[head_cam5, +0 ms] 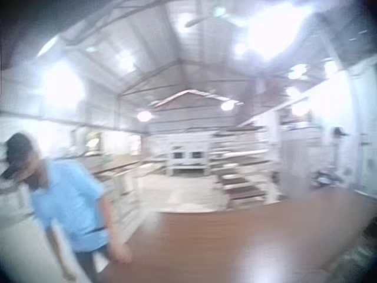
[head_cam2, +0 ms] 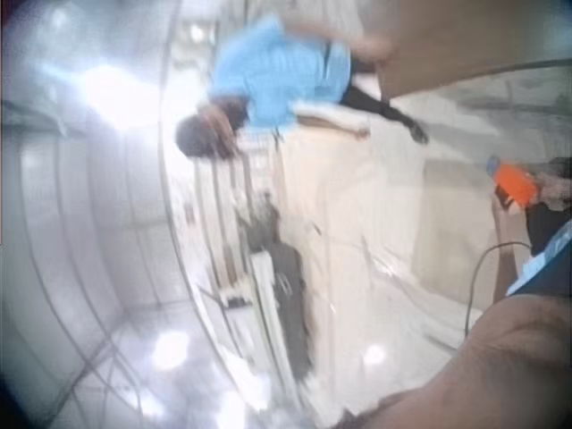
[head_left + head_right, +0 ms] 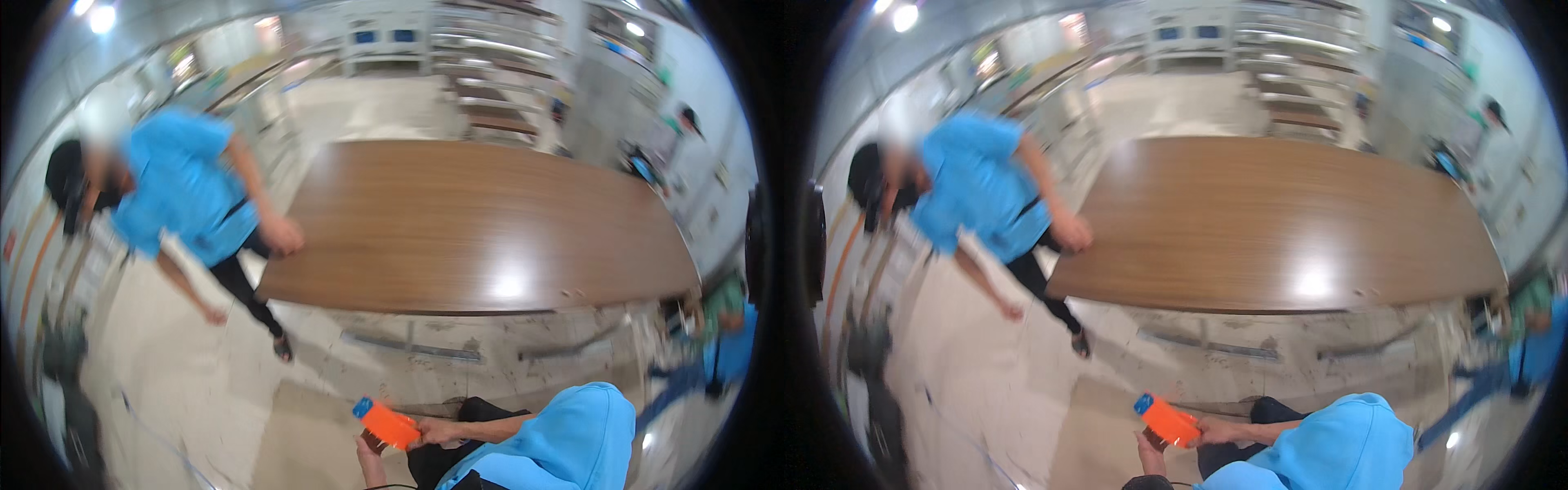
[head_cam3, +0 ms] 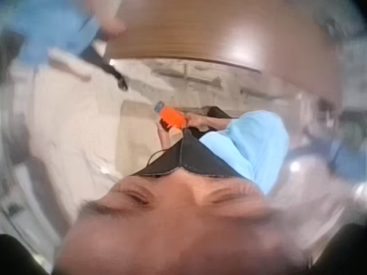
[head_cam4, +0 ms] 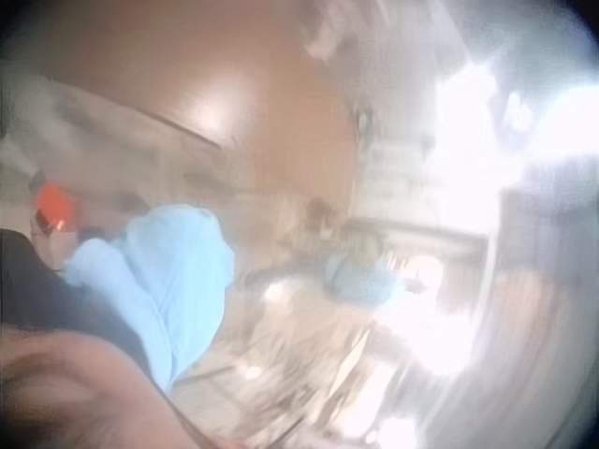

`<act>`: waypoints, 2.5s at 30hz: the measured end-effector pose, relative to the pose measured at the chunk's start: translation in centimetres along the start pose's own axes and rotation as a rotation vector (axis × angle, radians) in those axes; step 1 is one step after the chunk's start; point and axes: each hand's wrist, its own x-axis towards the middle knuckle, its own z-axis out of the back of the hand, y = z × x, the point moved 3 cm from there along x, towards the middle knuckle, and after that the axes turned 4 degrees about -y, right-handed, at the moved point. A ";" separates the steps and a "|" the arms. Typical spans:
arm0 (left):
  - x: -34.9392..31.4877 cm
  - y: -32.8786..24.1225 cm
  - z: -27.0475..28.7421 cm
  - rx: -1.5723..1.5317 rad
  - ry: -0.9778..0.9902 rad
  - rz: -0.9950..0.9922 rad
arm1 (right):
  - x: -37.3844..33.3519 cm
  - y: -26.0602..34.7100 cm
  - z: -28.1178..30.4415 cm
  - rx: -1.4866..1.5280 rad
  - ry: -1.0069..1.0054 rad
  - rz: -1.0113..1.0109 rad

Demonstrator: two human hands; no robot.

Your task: The person tapes a cardboard box, then wipes a large wooden tabletop with a cloth and scrapes the surface with a small tool. The person repeatedly wipes and scrapes different areas of the tabletop.

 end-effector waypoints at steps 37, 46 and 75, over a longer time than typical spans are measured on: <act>-53.9 59.3 -86.8 0.927 1.460 0.924 | -96.5 -34.6 7.3 1.005 -2.233 -0.059; -68.9 74.7 -102.0 1.238 1.659 1.142 | -116.6 -44.6 4.5 0.896 -2.289 -0.307; -121.1 126.2 -139.6 1.306 1.871 0.945 | -197.1 -77.8 5.6 0.730 -1.890 -0.694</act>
